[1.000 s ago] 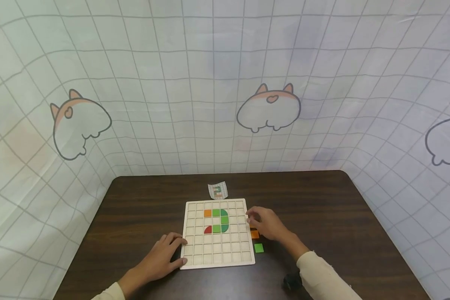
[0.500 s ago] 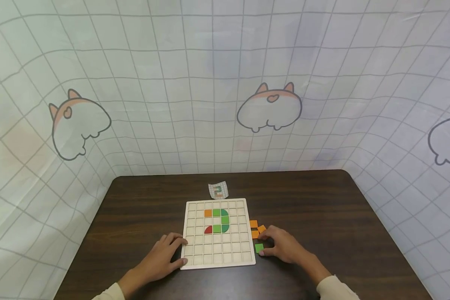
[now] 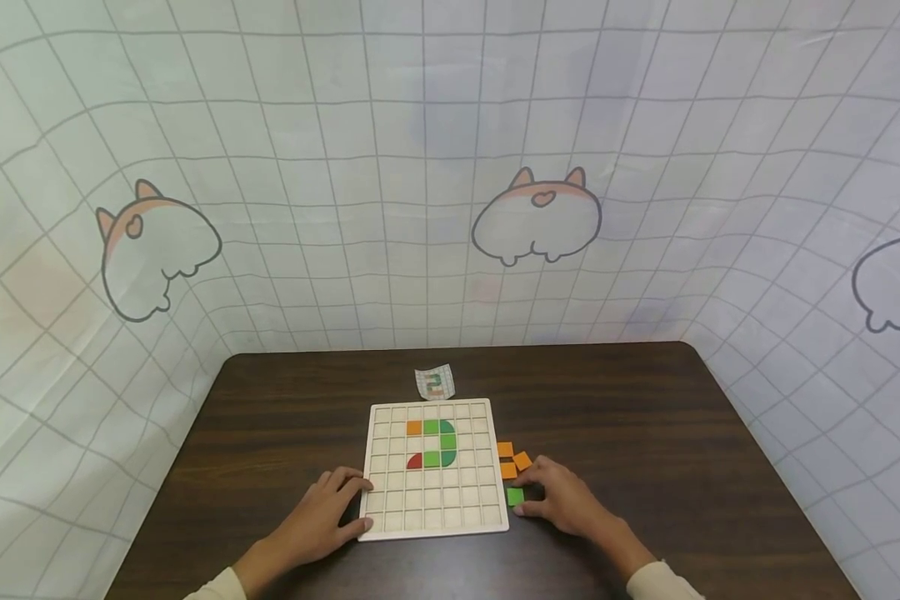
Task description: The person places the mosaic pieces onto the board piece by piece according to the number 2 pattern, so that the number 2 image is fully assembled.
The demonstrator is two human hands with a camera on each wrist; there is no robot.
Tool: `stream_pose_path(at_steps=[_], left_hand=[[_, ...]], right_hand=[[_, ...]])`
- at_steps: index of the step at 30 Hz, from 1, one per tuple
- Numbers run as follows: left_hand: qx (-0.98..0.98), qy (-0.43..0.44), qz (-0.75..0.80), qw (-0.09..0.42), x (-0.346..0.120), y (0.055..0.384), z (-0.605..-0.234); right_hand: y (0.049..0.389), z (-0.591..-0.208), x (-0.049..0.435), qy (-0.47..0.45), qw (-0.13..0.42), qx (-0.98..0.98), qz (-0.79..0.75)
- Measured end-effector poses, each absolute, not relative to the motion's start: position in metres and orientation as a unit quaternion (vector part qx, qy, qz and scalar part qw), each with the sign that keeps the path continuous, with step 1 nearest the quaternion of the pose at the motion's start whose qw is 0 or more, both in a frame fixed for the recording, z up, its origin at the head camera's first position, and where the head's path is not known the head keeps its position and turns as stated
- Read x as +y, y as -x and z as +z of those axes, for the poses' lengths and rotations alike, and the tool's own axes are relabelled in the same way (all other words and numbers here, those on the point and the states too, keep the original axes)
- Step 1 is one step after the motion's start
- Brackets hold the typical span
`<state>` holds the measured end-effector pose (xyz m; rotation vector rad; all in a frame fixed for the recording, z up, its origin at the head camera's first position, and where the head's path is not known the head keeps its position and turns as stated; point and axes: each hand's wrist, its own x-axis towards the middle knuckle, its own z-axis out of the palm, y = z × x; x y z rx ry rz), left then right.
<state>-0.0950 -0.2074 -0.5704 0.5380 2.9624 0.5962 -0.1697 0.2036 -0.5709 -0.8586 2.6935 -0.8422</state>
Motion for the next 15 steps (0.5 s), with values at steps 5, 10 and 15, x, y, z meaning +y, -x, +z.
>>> stream_pose_path(at_steps=[5, 10, 15], left_hand=[[0.964, -0.175, 0.194, 0.037, -0.2071, 0.0956, -0.5706], [0.964, -0.177, 0.195, 0.037, -0.2080, 0.0962, -0.5701], [0.964, -0.179, 0.191, 0.036, -0.2074, 0.0955, -0.5713]], right_hand=[[0.1674, -0.5694, 0.2017, 0.294, 0.108, 0.902, -0.297], [0.1655, -0.5698, 0.1989, 0.294, 0.103, 0.898, -0.312], [0.1622, -0.5726, 0.1974, 0.295, 0.090, 0.896, -0.319]])
